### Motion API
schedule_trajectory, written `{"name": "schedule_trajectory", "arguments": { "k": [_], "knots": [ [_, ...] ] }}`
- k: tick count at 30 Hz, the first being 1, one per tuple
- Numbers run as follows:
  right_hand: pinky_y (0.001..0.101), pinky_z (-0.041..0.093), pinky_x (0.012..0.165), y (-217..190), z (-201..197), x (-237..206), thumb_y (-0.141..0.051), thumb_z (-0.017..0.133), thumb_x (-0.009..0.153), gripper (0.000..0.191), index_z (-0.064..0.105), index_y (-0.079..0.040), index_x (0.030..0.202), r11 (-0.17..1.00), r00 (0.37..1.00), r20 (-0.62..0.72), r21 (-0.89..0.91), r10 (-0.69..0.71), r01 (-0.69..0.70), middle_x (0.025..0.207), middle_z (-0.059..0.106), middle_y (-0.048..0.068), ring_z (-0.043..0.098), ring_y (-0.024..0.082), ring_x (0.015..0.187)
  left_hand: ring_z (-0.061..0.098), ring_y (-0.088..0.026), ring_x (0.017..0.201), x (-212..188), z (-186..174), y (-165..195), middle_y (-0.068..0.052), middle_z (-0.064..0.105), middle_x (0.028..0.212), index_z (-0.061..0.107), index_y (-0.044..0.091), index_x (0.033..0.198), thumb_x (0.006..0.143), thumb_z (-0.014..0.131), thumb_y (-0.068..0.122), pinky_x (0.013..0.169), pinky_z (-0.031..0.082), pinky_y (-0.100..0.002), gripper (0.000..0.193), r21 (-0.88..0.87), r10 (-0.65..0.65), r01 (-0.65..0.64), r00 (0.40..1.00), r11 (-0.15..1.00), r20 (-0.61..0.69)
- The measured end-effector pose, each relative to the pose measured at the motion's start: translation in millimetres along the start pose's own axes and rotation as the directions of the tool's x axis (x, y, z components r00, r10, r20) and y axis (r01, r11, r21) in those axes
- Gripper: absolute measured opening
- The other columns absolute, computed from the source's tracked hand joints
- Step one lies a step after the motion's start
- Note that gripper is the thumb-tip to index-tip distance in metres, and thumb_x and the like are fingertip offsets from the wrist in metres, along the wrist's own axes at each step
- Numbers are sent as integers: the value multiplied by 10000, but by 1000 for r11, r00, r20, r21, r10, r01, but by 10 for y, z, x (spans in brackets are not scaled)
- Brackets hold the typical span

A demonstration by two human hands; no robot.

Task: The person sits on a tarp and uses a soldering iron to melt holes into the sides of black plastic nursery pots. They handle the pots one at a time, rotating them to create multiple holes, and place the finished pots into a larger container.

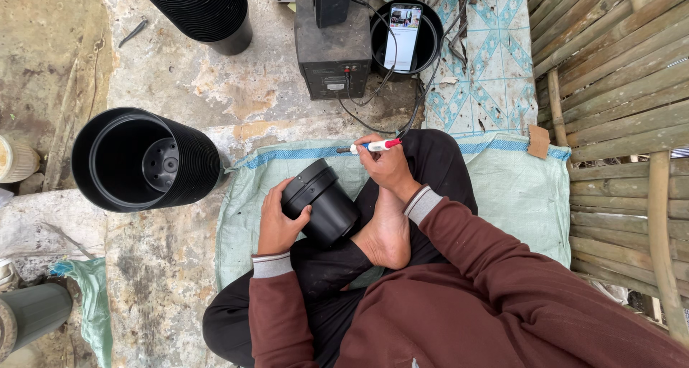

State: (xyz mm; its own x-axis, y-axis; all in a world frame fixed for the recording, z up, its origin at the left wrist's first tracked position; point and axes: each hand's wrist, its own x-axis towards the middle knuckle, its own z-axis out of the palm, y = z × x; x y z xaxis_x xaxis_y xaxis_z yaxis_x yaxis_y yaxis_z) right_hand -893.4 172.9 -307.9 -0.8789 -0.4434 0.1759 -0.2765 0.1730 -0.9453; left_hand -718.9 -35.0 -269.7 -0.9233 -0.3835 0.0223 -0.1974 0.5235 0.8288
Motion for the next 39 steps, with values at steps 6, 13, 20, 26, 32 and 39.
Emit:
{"name": "schedule_trajectory", "arguments": {
  "k": [6,13,20,26,32,39],
  "knots": [
    [223,458,529,-6,9,4,-108,687,981,107,716,-29,1048,1000,1000,-6,3,1,-1,682,665,2,597,33,593,607,-325,1170,-2,-12,11,-135,638,1244,582,74,1345,732,808,149,1014,481,-425,657,5,22,-22,1000,1000,-5],
    [227,449,520,-21,10,6,-112,696,979,106,718,-27,1038,1000,1000,-11,-12,7,-7,665,656,2,585,35,578,605,-329,1163,-9,-16,19,-135,640,1230,584,78,1342,732,809,152,1008,479,-429,654,13,18,-18,1000,1000,-7],
    [225,445,527,-14,7,6,-104,689,982,102,714,-27,1044,1000,1000,-8,5,3,-3,678,653,-1,580,32,586,595,-326,1166,-9,-4,3,-125,639,1234,583,87,1346,729,810,151,1014,471,-432,660,19,8,-8,1000,1000,-4],
    [223,435,522,-21,6,9,-94,686,982,105,714,-23,1053,1000,1000,-2,20,5,-5,675,638,-3,568,33,588,598,-326,1168,-8,-3,-11,-127,640,1244,584,84,1344,729,809,152,1016,472,-432,658,18,17,-16,1000,1000,-6],
    [216,439,513,-66,4,11,-99,684,978,116,715,-24,1060,1000,1000,-7,8,10,-10,670,647,-12,581,25,582,602,-334,1158,0,-20,26,-135,642,1236,585,76,1339,727,810,150,1010,475,-432,656,19,24,-24,1000,1000,-10],
    [218,442,517,-151,2,21,-103,686,981,119,716,-26,1066,1000,1000,0,12,14,-14,675,652,-6,582,29,586,608,-337,1159,-2,-47,96,-139,648,1230,590,73,1334,732,808,146,1014,476,-430,644,11,50,-50,998,999,-27]
  ]
}}
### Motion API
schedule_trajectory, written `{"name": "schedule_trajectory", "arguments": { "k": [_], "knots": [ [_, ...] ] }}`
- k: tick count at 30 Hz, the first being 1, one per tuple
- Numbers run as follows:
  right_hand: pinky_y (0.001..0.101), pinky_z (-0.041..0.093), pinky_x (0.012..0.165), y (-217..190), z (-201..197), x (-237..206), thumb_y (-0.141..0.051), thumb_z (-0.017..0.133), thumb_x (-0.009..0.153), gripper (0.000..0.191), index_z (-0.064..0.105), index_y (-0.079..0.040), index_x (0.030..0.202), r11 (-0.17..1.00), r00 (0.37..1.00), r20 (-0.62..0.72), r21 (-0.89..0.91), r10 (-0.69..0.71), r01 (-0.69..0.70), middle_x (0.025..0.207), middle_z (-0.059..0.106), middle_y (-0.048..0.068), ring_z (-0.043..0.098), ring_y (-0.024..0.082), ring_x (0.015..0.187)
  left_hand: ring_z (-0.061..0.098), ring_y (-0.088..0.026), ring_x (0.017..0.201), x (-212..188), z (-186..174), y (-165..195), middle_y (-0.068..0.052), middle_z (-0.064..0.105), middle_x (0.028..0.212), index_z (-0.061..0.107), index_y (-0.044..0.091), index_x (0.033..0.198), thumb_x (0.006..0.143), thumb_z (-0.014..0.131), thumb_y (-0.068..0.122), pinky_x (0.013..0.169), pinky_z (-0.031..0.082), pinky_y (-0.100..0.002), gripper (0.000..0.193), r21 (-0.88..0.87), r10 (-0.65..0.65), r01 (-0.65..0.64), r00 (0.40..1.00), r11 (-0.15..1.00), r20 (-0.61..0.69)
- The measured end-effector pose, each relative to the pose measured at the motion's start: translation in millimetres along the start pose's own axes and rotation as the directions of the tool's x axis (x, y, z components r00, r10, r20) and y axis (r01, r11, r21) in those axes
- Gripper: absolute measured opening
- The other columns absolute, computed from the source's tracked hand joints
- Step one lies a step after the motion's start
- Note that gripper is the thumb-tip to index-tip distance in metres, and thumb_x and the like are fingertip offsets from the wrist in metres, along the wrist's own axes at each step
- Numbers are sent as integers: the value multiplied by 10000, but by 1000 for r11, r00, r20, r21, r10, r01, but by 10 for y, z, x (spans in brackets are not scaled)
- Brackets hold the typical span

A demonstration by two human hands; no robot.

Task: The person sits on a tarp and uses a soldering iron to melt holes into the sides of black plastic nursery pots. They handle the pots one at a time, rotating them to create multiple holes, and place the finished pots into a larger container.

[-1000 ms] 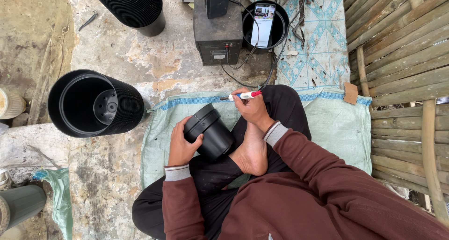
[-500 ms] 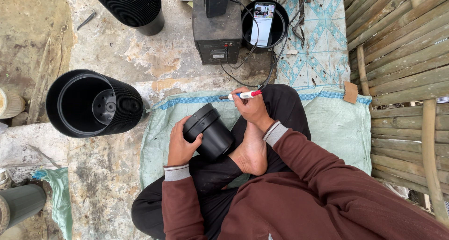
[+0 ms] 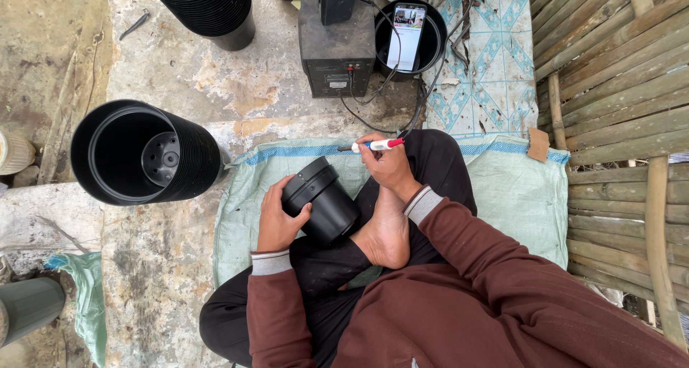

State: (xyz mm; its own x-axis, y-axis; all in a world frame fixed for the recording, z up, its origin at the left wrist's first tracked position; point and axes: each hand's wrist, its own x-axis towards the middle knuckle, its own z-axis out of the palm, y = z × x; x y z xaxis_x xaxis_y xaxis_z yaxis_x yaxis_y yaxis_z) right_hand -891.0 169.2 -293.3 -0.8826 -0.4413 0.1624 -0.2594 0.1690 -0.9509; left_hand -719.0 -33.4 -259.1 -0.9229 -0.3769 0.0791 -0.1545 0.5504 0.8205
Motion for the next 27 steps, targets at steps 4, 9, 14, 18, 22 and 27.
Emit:
{"name": "schedule_trajectory", "arguments": {
  "k": [4,9,14,18,22,27],
  "knots": [
    [219,456,517,-49,1,2,-115,685,990,120,711,-30,1069,1000,1000,8,5,18,-18,671,654,-7,607,34,583,607,-344,1154,5,-12,31,-143,649,1229,592,71,1334,731,817,146,1010,473,-433,648,15,10,-10,1000,1000,-5],
    [217,484,527,-15,29,13,-111,679,995,117,706,-25,1070,997,998,5,34,66,-66,687,662,-3,634,47,600,606,-370,1155,25,-11,-14,-157,652,1224,593,82,1339,733,839,198,1001,477,-444,664,37,49,-48,999,998,-17],
    [230,544,577,89,120,-31,-72,668,1014,100,687,-7,1087,988,995,23,119,93,-95,782,683,30,656,69,658,613,-381,1156,-54,-39,-162,-160,652,1216,586,98,1354,736,855,229,1014,477,-448,687,50,51,-49,998,998,-26],
    [242,558,598,117,135,-84,-56,634,1054,108,677,18,1120,993,998,31,105,49,-52,828,695,51,665,82,685,618,-368,1181,-133,-92,-233,-135,670,1256,598,120,1362,738,849,211,1036,469,-444,679,3,32,-32,999,999,3],
    [253,543,609,98,135,-76,-58,614,1074,127,657,26,1159,984,998,6,167,69,-69,814,695,70,662,104,673,613,-355,1200,-148,-151,-206,-130,672,1271,600,126,1364,728,860,206,1064,445,-445,691,-33,40,-39,999,999,28],
    [304,617,711,48,319,-7,-125,570,1104,180,611,13,1213,904,999,-40,427,37,-17,845,712,83,711,156,725,581,-274,1263,-262,-252,-276,-109,643,1307,582,98,1394,747,862,205,1105,439,-390,714,-317,30,6,994,949,106]
  ]
}}
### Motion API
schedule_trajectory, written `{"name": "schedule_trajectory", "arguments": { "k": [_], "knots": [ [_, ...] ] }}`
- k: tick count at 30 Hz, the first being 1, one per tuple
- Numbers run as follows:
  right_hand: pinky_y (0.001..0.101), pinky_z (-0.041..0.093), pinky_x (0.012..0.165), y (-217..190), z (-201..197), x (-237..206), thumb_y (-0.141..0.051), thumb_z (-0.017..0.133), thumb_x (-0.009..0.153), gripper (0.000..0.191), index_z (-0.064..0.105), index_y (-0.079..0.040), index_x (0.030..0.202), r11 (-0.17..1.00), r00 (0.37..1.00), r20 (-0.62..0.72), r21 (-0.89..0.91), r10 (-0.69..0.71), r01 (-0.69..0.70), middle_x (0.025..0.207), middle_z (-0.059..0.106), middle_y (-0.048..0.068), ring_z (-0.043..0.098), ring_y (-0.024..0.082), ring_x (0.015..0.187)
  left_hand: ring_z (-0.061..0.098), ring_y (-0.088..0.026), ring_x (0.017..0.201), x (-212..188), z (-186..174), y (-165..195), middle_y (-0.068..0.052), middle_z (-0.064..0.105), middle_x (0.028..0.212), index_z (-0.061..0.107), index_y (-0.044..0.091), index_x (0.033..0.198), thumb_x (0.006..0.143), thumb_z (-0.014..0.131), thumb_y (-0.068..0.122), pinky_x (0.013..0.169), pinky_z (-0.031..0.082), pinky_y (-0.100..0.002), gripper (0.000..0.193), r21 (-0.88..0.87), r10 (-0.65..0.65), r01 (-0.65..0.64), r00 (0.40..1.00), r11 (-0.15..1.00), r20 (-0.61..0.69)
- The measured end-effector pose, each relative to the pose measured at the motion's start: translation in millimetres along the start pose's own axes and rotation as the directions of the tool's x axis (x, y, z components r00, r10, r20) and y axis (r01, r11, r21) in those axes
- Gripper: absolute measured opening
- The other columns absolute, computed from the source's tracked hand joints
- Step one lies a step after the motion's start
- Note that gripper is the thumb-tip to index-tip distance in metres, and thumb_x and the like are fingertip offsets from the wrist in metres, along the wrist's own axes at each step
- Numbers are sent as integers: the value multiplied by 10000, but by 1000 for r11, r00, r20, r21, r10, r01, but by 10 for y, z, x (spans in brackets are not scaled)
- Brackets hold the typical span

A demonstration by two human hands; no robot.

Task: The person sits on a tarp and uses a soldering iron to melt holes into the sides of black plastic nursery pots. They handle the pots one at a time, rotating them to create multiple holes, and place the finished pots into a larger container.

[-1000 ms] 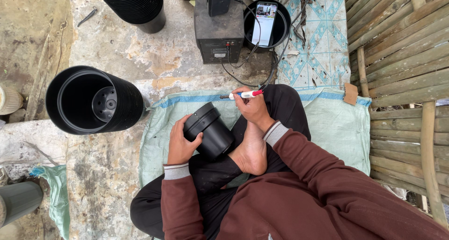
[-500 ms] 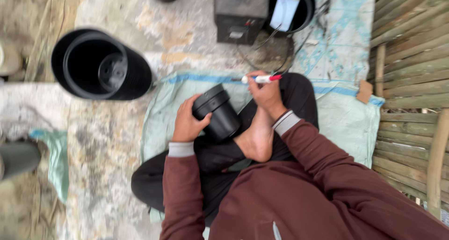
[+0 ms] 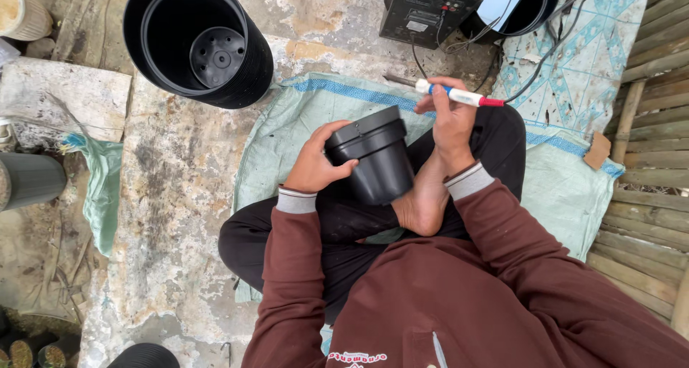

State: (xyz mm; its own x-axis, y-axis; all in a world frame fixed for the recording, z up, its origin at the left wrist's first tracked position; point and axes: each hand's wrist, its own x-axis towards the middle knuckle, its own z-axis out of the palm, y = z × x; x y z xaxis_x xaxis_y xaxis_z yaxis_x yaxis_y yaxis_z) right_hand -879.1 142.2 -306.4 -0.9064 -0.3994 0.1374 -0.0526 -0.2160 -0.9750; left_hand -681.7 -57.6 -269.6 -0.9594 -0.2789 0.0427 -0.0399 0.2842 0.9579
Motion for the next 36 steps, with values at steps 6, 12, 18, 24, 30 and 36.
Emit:
{"name": "schedule_trajectory", "arguments": {
  "k": [6,12,18,24,30,36],
  "knots": [
    [339,602,803,-55,226,85,-262,490,1081,316,588,-14,1250,900,954,54,319,296,-298,894,703,101,751,219,842,527,-223,1341,-95,2,-172,-85,547,1426,475,61,1512,816,894,338,1168,413,-374,859,-635,83,-80,996,768,-26],
    [236,543,975,-27,351,56,-239,469,1037,374,615,-11,1295,645,860,175,594,480,-481,1193,696,43,676,123,1099,468,-271,1405,-63,162,-204,-113,466,1489,317,60,1533,749,962,368,1178,399,-430,1061,-838,-14,-196,972,509,-236],
    [268,545,764,-89,260,173,-280,505,1058,304,618,-29,1186,741,869,90,484,487,-466,932,649,43,646,118,819,383,-291,1535,12,35,-114,-127,428,1603,364,94,1626,703,946,503,1303,249,-456,1165,-623,162,-260,964,737,-211],
    [210,421,582,-101,165,152,-187,571,1063,215,677,-4,1100,988,990,-19,71,142,-140,744,602,15,529,64,642,334,-368,1562,-17,-85,210,-124,484,1582,469,106,1509,617,921,474,1295,243,-508,1066,163,317,-295,939,941,-134],
    [222,385,582,80,196,150,-109,575,1068,152,673,8,1070,995,997,44,73,60,-63,703,560,-9,488,56,629,527,-335,1375,82,24,330,-92,610,1448,605,119,1385,687,911,278,1199,353,-478,779,344,270,-260,963,902,18],
    [222,384,567,117,272,148,-74,597,1031,123,668,22,1060,991,992,80,78,100,-106,710,560,-9,480,55,613,565,-355,1248,105,28,321,-83,660,1303,596,88,1362,644,906,261,1102,385,-486,801,383,275,-236,960,893,-52]
  ]
}}
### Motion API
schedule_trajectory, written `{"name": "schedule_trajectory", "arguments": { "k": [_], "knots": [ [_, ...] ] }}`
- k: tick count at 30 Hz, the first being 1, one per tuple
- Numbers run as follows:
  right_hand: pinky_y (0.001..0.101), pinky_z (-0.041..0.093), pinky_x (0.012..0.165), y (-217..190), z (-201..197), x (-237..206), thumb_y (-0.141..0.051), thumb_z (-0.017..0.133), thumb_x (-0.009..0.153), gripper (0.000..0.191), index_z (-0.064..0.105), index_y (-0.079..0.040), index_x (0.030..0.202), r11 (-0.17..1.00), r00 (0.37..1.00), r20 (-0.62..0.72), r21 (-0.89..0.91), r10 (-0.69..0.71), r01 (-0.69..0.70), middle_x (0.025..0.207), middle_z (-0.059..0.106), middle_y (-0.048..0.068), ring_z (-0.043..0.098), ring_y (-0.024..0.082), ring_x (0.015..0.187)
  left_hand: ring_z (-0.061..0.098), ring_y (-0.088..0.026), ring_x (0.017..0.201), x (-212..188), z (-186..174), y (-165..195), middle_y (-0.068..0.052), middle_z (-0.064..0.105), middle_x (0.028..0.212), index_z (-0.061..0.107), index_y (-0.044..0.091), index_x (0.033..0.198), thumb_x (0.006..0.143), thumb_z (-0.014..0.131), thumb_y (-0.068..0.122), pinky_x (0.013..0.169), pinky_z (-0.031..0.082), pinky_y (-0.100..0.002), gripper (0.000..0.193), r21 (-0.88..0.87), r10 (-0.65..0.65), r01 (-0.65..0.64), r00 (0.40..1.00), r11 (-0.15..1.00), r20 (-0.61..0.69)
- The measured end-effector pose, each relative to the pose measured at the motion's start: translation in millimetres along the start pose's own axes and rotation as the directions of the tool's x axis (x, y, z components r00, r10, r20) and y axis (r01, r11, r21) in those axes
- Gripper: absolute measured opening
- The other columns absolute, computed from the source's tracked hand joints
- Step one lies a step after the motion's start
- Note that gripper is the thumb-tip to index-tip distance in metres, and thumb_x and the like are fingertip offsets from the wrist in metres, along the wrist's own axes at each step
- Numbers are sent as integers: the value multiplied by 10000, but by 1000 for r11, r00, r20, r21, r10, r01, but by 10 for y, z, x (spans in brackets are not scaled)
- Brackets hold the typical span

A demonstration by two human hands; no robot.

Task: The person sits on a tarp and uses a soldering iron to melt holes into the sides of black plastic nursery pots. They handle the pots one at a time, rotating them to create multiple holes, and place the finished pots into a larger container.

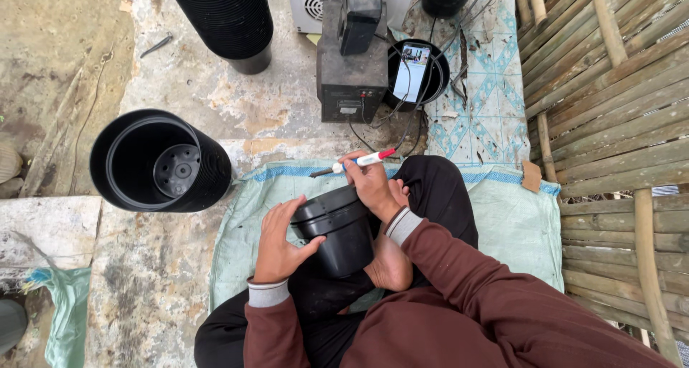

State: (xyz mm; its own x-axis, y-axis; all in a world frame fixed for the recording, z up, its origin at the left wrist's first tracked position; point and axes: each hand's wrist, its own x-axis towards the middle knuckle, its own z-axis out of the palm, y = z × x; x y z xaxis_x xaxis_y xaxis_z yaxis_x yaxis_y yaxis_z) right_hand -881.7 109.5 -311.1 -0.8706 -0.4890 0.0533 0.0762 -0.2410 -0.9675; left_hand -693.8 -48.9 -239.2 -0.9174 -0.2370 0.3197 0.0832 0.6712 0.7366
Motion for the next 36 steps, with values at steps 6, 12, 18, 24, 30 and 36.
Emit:
{"name": "schedule_trajectory", "arguments": {
  "k": [6,12,18,24,30,36],
  "knots": [
    [219,419,582,-4,23,25,-80,589,1039,147,680,26,1084,996,1000,28,-86,-11,13,705,604,22,533,76,621,605,-317,1018,-3,20,30,-100,639,1025,658,135,1291,653,873,215,923,494,-410,679,-62,-158,167,978,984,135],
    [264,578,698,-174,-98,73,-96,537,1067,182,629,23,1168,997,998,2,-25,-68,68,733,675,69,693,156,695,597,-327,1006,28,144,-108,-111,638,1036,636,105,1270,645,859,180,941,463,-416,668,-35,-120,122,991,992,60],
    [271,519,558,-488,-314,-39,-80,539,1053,181,639,28,1158,998,998,-15,-22,-61,60,763,668,74,674,156,628,627,-309,1032,20,259,-294,-95,672,1070,622,121,1289,651,860,211,974,451,-423,687,24,-240,240,971,971,19],
    [239,497,556,-732,-320,-215,-54,573,1043,167,656,14,1171,992,999,26,-116,-42,44,779,677,52,665,112,642,630,-310,1084,17,346,-413,-91,689,1137,622,122,1297,665,850,235,1008,444,-426,680,26,-253,252,967,967,37],
    [219,513,534,-874,-222,-278,-55,594,1022,141,666,3,1130,988,999,20,-152,-35,37,746,664,33,632,78,599,627,-321,1086,20,367,-468,-94,688,1149,622,117,1296,670,843,235,1010,445,-428,674,9,-263,263,964,965,39],
    [224,514,519,-885,-170,-351,-47,630,999,125,675,12,1100,989,1000,-14,-148,-13,11,735,666,40,624,81,584,624,-328,1076,25,381,-473,-98,675,1102,620,116,1295,682,838,234,977,445,-436,662,11,-237,237,971,971,23]
  ]
}}
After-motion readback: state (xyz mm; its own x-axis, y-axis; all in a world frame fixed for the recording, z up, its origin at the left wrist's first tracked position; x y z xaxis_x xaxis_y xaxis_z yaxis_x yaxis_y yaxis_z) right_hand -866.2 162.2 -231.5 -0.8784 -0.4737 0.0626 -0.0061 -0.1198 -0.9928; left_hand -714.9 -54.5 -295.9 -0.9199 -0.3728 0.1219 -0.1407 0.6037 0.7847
